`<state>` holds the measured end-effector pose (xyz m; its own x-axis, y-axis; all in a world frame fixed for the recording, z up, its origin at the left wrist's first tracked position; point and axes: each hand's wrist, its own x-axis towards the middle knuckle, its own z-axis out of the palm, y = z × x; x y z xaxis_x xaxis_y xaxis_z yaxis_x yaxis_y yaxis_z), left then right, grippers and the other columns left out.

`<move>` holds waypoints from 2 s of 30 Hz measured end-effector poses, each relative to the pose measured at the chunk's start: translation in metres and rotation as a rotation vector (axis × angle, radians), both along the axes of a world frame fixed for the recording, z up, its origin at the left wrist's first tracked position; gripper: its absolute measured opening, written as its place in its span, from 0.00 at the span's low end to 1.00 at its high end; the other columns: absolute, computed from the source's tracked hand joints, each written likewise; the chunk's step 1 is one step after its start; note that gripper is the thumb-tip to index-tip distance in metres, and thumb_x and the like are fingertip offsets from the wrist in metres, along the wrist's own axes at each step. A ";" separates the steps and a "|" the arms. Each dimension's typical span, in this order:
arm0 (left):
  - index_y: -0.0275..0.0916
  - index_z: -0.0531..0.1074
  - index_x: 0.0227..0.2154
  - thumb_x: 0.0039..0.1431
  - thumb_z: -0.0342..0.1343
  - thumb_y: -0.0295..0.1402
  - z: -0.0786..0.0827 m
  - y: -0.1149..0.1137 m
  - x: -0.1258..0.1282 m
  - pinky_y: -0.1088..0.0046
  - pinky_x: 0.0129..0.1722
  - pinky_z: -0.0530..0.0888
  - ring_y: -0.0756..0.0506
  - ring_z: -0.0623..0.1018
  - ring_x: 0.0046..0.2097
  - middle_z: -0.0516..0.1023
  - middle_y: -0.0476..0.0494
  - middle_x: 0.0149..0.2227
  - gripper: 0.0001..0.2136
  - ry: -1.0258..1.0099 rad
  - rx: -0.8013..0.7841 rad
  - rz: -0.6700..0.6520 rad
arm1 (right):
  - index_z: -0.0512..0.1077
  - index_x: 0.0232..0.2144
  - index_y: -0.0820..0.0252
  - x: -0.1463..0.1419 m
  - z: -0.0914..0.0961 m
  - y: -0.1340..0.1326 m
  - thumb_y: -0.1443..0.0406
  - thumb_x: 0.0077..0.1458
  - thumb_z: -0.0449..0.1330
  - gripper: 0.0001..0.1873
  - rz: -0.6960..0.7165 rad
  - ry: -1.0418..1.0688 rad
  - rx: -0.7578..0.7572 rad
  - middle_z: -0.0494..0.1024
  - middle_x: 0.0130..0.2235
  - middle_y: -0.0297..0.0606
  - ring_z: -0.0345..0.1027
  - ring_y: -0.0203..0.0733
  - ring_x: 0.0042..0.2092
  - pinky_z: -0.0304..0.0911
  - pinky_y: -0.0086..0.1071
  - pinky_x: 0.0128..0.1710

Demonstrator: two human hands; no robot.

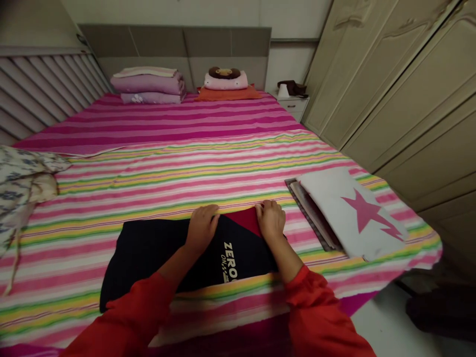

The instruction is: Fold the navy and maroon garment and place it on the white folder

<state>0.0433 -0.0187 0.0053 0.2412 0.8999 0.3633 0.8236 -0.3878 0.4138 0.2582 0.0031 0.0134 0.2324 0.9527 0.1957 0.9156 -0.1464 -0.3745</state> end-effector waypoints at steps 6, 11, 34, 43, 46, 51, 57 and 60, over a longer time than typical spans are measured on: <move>0.39 0.64 0.56 0.64 0.42 0.28 -0.031 -0.050 0.001 0.58 0.58 0.66 0.43 0.68 0.60 0.70 0.38 0.58 0.19 0.103 -0.047 -0.310 | 0.66 0.58 0.56 -0.040 -0.012 -0.039 0.59 0.65 0.41 0.24 0.508 -0.002 0.134 0.69 0.59 0.44 0.59 0.50 0.61 0.54 0.48 0.58; 0.40 0.64 0.56 0.64 0.42 0.28 -0.033 -0.032 -0.063 0.55 0.58 0.65 0.42 0.65 0.63 0.67 0.38 0.61 0.19 0.145 -0.089 -0.118 | 0.66 0.58 0.53 -0.024 -0.044 -0.031 0.57 0.65 0.44 0.23 0.441 -0.108 0.037 0.65 0.62 0.43 0.59 0.53 0.62 0.53 0.54 0.58; 0.41 0.61 0.22 0.54 0.49 0.46 0.006 0.001 -0.254 0.71 0.32 0.69 0.47 0.72 0.29 0.70 0.50 0.23 0.14 -0.163 -0.364 0.375 | 0.68 0.55 0.59 -0.011 -0.060 -0.026 0.59 0.65 0.44 0.23 0.393 -0.190 0.211 0.71 0.57 0.42 0.64 0.48 0.57 0.56 0.46 0.55; 0.36 0.72 0.41 0.61 0.46 0.34 0.011 -0.001 -0.179 0.53 0.52 0.65 0.36 0.74 0.49 0.77 0.34 0.44 0.13 0.194 0.034 0.727 | 0.69 0.55 0.59 -0.014 -0.058 -0.027 0.60 0.65 0.43 0.23 0.361 -0.212 0.229 0.72 0.57 0.42 0.64 0.48 0.57 0.56 0.45 0.54; 0.35 0.68 0.51 0.66 0.35 0.32 0.000 -0.024 -0.098 0.61 0.56 0.66 0.43 0.72 0.55 0.74 0.35 0.53 0.19 0.115 0.097 0.319 | 0.69 0.54 0.61 -0.014 -0.057 -0.028 0.60 0.65 0.43 0.23 0.360 -0.227 0.224 0.72 0.57 0.43 0.65 0.48 0.57 0.56 0.44 0.54; 0.43 0.55 0.63 0.67 0.38 0.43 -0.025 -0.045 0.006 0.56 0.63 0.59 0.43 0.57 0.66 0.59 0.46 0.66 0.24 0.263 -0.059 -0.166 | 0.67 0.57 0.58 -0.011 -0.060 -0.027 0.61 0.64 0.44 0.23 0.366 -0.239 0.218 0.71 0.58 0.41 0.64 0.47 0.57 0.56 0.43 0.55; 0.39 0.57 0.63 0.66 0.40 0.40 -0.030 -0.009 -0.081 0.55 0.64 0.57 0.41 0.56 0.67 0.58 0.41 0.65 0.24 0.360 -0.173 0.188 | 0.68 0.56 0.60 -0.011 -0.061 -0.025 0.61 0.65 0.42 0.24 0.366 -0.223 0.182 0.71 0.58 0.42 0.63 0.47 0.58 0.56 0.44 0.56; 0.38 0.57 0.63 0.66 0.39 0.36 -0.022 -0.004 -0.152 0.52 0.65 0.54 0.39 0.57 0.67 0.59 0.40 0.65 0.24 0.418 -0.220 0.395 | 0.68 0.55 0.62 -0.010 -0.060 -0.023 0.61 0.65 0.42 0.24 0.363 -0.198 0.168 0.70 0.58 0.43 0.62 0.47 0.59 0.56 0.44 0.56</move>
<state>-0.1083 -0.0229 -0.0170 -0.0440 0.9934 0.1058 0.9975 0.0378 0.0604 0.2485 -0.0196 -0.0469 -0.1685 0.9169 0.3617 0.9529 0.2455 -0.1783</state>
